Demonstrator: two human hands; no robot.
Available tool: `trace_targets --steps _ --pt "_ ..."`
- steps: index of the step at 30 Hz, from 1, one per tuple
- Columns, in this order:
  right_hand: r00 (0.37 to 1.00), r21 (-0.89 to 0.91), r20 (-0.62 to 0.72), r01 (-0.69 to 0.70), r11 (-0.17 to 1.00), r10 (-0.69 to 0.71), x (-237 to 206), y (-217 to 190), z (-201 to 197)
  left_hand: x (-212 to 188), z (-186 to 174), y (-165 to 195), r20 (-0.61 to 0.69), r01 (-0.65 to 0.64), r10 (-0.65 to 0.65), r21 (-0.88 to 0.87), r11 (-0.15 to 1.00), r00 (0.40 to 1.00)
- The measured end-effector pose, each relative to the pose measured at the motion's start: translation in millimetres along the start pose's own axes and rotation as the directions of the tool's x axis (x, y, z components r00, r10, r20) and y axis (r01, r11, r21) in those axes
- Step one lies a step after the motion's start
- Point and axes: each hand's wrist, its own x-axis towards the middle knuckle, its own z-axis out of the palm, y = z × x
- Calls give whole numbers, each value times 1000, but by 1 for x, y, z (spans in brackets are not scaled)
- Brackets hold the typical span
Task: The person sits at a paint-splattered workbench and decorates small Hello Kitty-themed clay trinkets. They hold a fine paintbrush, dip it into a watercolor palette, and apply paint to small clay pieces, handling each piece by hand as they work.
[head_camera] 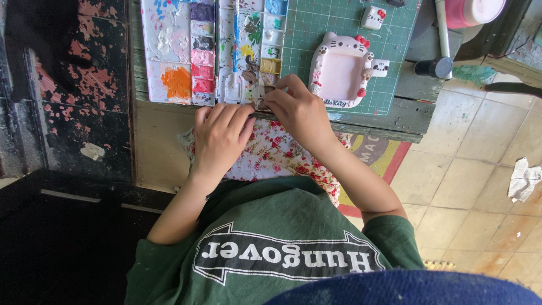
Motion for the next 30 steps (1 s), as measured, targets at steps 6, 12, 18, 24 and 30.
trace_targets --steps 6,12,18,24,30 --pt "991 4 133 -5 1000 4 6 3 5 -2 3 1 -23 5 -4 56 998 1000" --pt "981 80 192 -14 997 -1 9 6 6 -2 13 7 -110 71 -57 124 990 992" --pt "973 11 227 -50 999 47 7 8 6 -2 15 6 -107 73 -61 115 991 992" --pt "997 106 65 21 994 -28 -3 1 -7 1 11 4 -85 55 -47 93 994 995" --pt "988 209 48 -156 965 149 -13 -4 -6 12 0 -5 -52 51 -53 -49 997 997"
